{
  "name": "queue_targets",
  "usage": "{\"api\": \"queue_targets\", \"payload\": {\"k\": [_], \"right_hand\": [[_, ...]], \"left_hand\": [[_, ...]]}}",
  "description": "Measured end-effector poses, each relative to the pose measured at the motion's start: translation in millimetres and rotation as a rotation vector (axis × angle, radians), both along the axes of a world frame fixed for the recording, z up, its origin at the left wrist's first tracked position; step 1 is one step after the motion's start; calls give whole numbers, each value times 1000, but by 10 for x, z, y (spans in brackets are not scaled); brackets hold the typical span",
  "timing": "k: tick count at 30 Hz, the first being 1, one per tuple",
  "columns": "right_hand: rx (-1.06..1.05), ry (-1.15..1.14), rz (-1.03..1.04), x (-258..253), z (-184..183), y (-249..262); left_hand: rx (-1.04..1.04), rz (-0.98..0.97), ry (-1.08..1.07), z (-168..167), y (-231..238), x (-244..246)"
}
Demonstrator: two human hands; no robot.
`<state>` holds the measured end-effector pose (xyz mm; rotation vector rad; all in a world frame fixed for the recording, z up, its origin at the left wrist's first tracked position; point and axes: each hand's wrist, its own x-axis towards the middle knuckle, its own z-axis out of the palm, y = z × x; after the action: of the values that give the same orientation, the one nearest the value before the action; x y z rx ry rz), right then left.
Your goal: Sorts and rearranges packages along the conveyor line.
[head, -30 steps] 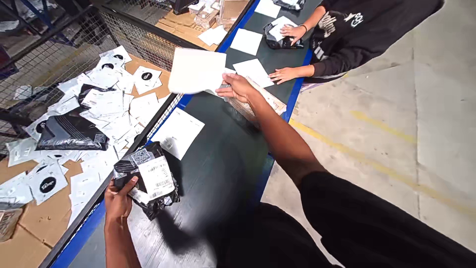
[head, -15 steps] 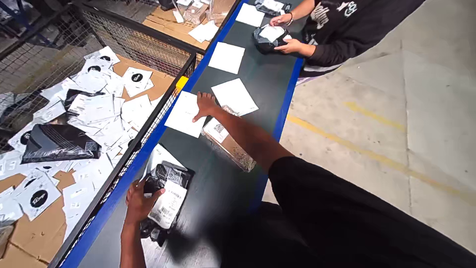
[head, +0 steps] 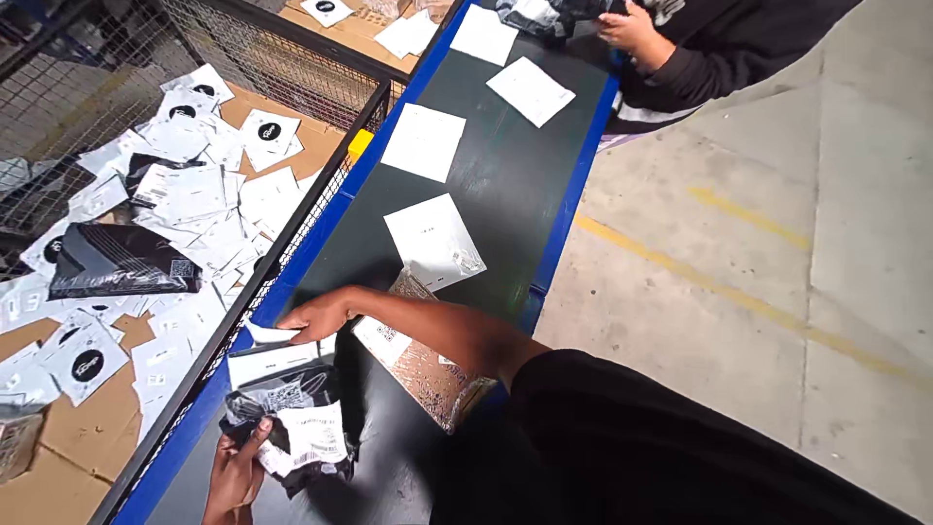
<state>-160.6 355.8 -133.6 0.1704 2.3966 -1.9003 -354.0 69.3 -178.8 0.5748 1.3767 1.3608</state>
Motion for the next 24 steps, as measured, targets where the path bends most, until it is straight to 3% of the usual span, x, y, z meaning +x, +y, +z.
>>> {"api": "queue_targets", "payload": {"k": [4,5,7,9,11,15,19,24], "right_hand": [[-450,50,-343,116,280,290],[-440,64,-447,203,282,438],[-61,-11,-662,495,230,771],[433,-207,-729,967,29,1112],[654,-380,-712,1453,-194,1187],[779,-476,-876,1937,-588,1264],[775,-674,-967,1779,-798,1406],[757,-834,-801,1321,-591,978]], "left_hand": [[174,186,105,60,540,-121],[206,263,154,171,776,-237],[192,417,205,361,1164,-568],[-7,486,265,546,1297,-737],[-151,420,407,638,993,-429],[-309,233,725,517,-79,691],[-600,401,583,212,-1136,1378],[-769,593,425,267,-1779,1621]]}}
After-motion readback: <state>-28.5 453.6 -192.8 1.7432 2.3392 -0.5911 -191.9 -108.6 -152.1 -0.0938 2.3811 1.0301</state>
